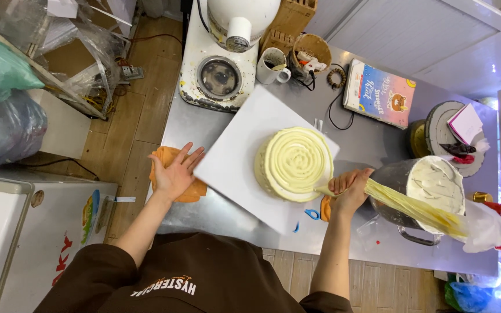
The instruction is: The person pipes yellow frosting from a piping bag in a spiral over the top of a round cake, then uses a bench scraper to smooth the frosting around the sides while rotating the cake board. They wipe the board and table with an orange cloth and peel a strip of paper from the board edge.
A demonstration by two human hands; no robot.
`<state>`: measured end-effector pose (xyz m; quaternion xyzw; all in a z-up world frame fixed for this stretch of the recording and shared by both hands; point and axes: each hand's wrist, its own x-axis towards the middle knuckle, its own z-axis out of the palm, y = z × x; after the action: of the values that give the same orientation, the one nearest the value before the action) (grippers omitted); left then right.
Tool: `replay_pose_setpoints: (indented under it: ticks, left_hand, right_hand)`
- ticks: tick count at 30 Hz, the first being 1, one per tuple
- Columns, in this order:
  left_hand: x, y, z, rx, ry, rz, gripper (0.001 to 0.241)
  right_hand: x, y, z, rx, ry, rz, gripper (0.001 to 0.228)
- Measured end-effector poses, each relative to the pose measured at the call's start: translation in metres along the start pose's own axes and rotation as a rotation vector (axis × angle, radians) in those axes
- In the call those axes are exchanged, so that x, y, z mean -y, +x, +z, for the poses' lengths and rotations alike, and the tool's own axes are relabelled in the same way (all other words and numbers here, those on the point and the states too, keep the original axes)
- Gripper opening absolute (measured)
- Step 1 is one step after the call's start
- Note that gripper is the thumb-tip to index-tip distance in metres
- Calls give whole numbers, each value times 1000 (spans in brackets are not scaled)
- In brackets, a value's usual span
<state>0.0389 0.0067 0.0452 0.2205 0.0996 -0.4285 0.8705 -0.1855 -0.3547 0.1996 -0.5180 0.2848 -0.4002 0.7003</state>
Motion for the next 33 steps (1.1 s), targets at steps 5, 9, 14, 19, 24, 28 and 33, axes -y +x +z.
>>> replay_pose_setpoints:
  ticks: [5, 9, 14, 19, 24, 28, 33]
  left_hand:
    - [4, 0, -2, 13, -17, -8, 128]
    - [3, 2, -4, 13, -21, -15, 128]
    - [0, -3, -1, 13, -56, -1, 127]
    - [5, -5, -12, -3, -148, 18, 124]
    - [18, -10, -3, 11, 40, -146, 126]
    - [25, 5, -24, 21, 115, -346, 132]
    - [20, 17, -17, 176, 148, -210, 133]
  right_hand:
    - [4, -13, 1, 11, -114, -47, 63]
    - [-2, -9, 5, 4, -93, 14, 60]
    - [-9, -1, 21, 74, -98, 44, 58]
    - [-23, 14, 44, 113, -70, 61, 57]
    - [-35, 41, 57, 97, 87, 13, 53]
    - [10, 42, 67, 254, 96, -168, 39]
    - [-34, 73, -20, 226, 413, -67, 32]
